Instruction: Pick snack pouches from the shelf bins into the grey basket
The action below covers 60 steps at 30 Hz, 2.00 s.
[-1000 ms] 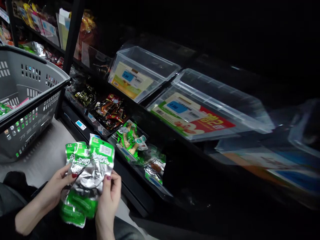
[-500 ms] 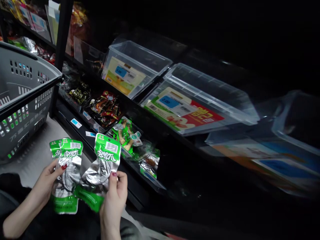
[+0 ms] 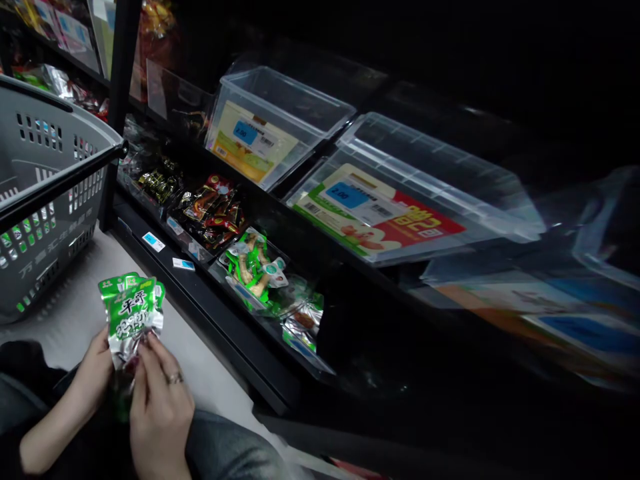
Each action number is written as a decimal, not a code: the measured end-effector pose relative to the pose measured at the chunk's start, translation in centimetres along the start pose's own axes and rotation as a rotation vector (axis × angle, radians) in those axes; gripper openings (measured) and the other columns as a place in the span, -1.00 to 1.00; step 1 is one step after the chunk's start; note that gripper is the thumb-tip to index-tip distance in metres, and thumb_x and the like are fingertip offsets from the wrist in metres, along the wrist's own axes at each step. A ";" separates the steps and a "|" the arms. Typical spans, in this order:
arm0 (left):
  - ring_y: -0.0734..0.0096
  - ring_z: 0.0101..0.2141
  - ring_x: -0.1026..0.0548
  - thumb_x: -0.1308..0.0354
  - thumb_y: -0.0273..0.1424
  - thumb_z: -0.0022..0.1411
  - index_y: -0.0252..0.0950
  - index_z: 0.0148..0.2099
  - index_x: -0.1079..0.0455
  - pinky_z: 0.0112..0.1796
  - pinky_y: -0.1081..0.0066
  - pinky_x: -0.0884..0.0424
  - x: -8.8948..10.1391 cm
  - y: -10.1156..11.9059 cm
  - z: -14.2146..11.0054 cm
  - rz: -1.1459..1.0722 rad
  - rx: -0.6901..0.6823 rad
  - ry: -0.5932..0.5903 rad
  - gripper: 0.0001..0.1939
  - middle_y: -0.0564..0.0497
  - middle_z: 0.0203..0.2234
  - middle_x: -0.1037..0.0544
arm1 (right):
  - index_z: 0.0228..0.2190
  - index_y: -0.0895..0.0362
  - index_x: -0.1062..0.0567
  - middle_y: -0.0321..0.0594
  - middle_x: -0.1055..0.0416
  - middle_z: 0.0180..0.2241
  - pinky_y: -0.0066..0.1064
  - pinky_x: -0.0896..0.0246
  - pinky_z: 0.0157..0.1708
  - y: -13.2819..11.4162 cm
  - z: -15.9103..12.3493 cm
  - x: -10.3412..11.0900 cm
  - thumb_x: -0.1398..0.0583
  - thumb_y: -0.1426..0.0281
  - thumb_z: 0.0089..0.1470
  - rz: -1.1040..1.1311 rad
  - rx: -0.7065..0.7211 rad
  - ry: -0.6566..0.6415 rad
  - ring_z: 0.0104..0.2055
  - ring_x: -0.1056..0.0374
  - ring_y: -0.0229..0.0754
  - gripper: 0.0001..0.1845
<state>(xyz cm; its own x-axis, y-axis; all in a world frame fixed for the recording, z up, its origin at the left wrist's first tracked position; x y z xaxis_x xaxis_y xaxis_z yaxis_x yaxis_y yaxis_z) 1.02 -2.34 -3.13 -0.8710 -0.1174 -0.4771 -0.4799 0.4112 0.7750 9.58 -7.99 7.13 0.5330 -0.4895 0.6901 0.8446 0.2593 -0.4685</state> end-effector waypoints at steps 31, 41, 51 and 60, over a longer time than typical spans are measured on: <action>0.18 -0.29 -0.50 -0.33 -0.29 -0.24 -0.23 -0.05 -0.37 -0.29 0.38 -0.38 -2.1 2.5 -2.0 0.017 0.025 -0.158 -0.39 -0.07 -0.28 -0.57 | -0.59 0.11 -0.16 -0.42 -0.12 -0.66 -0.53 0.00 -0.59 8.2 0.7 -0.4 -0.04 0.26 0.04 0.500 -0.676 -0.204 -0.59 -0.08 -0.34 -0.74; 0.39 -0.41 -0.42 -0.28 -0.35 -0.13 -0.24 -0.22 -0.43 -0.36 0.53 -0.32 -1.2 2.8 -0.9 0.314 -0.174 -0.178 -0.67 0.08 -0.48 -0.51 | -0.43 0.13 -0.34 -0.28 -0.25 -0.42 -0.44 -0.08 -0.35 6.6 1.7 1.4 -0.05 0.33 0.05 0.359 -0.481 -0.136 -0.37 -0.19 -0.24 -0.86; 0.29 -0.30 -0.44 -0.21 -0.35 -0.06 -0.18 -0.19 -0.40 -0.28 0.46 -0.34 -2.1 2.5 -1.1 0.384 -0.166 -0.200 -0.70 0.06 -0.38 -0.54 | -0.46 0.15 -0.42 -0.32 -0.29 -0.48 -0.48 -0.09 -0.41 6.1 1.4 -1.5 -0.07 0.40 0.04 0.528 -0.498 -0.327 -0.40 -0.22 -0.27 -0.85; 0.13 -0.11 -0.36 -0.08 -0.27 0.06 -0.21 -0.26 -0.44 -0.10 0.32 -0.21 -1.0 3.8 -0.6 0.502 -0.270 -0.096 -0.78 -0.02 -0.26 -0.52 | -0.48 0.15 -0.39 -0.26 -0.28 -0.48 -0.46 -0.09 -0.45 6.2 2.1 5.7 -0.06 0.43 0.03 0.307 -0.333 0.115 -0.42 -0.22 -0.25 -0.87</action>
<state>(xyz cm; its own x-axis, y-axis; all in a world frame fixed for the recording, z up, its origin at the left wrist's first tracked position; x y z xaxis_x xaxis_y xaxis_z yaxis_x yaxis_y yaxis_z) -0.01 -1.26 0.50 -0.9916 0.1200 -0.0491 -0.0310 0.1486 0.9884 17.98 -7.43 9.27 0.7309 -0.5260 0.4349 0.5762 0.1341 -0.8062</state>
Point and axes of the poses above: each hand's wrist, its own z-axis towards the middle knuckle, its own x-axis out of the back of the hand, y = z × x, the point moved 8 cm from there along z, towards the middle knuckle
